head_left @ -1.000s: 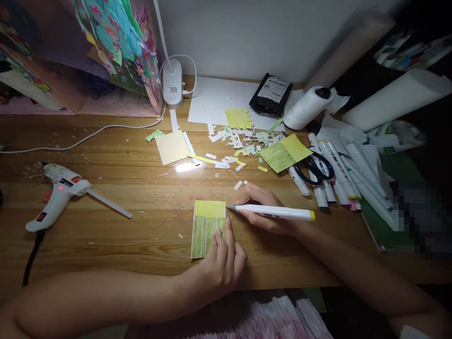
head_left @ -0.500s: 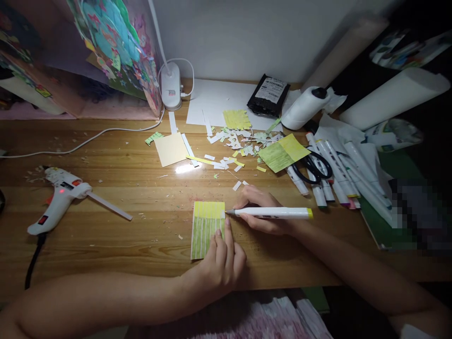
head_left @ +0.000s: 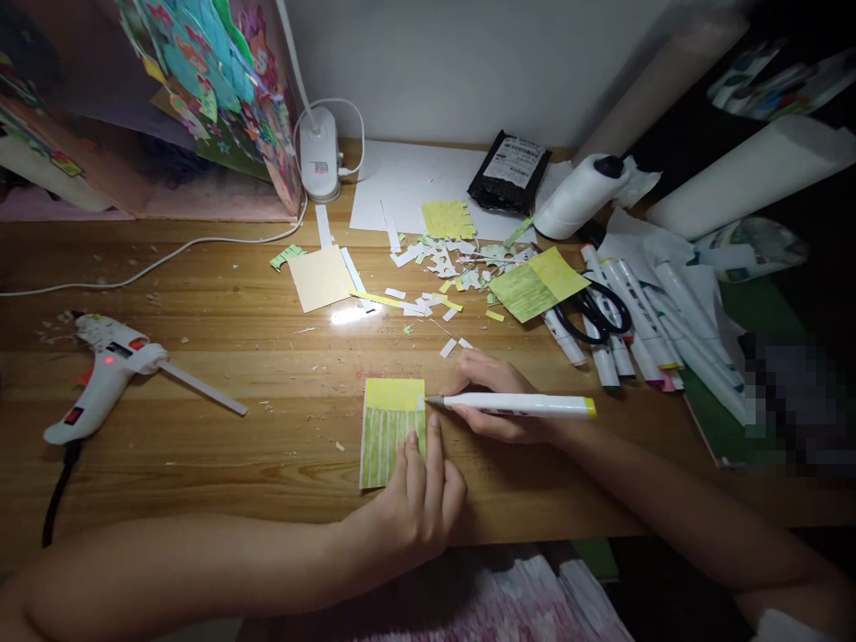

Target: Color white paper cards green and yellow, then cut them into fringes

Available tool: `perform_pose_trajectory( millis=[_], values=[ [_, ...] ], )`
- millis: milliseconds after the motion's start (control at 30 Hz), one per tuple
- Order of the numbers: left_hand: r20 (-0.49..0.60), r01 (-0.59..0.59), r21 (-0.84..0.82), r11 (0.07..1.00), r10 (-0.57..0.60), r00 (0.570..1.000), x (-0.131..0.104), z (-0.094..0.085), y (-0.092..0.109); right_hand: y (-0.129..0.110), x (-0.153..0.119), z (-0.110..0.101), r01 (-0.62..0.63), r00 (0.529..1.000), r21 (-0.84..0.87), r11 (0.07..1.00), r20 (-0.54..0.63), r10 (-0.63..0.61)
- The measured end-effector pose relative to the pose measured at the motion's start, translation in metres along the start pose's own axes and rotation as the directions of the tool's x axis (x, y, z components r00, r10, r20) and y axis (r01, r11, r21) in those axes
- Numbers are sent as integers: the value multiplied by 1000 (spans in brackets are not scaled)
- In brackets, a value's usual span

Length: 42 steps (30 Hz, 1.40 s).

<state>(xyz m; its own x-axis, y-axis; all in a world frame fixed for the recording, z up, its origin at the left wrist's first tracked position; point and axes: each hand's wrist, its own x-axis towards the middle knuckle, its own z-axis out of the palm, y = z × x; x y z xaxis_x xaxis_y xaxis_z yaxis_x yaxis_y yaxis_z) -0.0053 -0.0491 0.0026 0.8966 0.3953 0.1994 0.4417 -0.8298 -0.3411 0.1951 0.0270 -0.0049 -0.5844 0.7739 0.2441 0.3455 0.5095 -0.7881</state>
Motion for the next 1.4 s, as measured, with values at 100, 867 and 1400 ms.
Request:
perform_pose_trajectory(
  millis=[100,867,1400],
  values=[
    [-24,0,-9,1000,0,1000,0,1,1,1,-1,0,18,1000,4,1000,20,-18],
    [-15,-31,24,999,31,999,1,-1,-2,0,-1,4,6,1000,-26,1000,9,-6],
    [-15,-36,17,999,37,999,0,-2,-2,1,-1,3,14,1000,-26,1000,15,-13]
  ],
)
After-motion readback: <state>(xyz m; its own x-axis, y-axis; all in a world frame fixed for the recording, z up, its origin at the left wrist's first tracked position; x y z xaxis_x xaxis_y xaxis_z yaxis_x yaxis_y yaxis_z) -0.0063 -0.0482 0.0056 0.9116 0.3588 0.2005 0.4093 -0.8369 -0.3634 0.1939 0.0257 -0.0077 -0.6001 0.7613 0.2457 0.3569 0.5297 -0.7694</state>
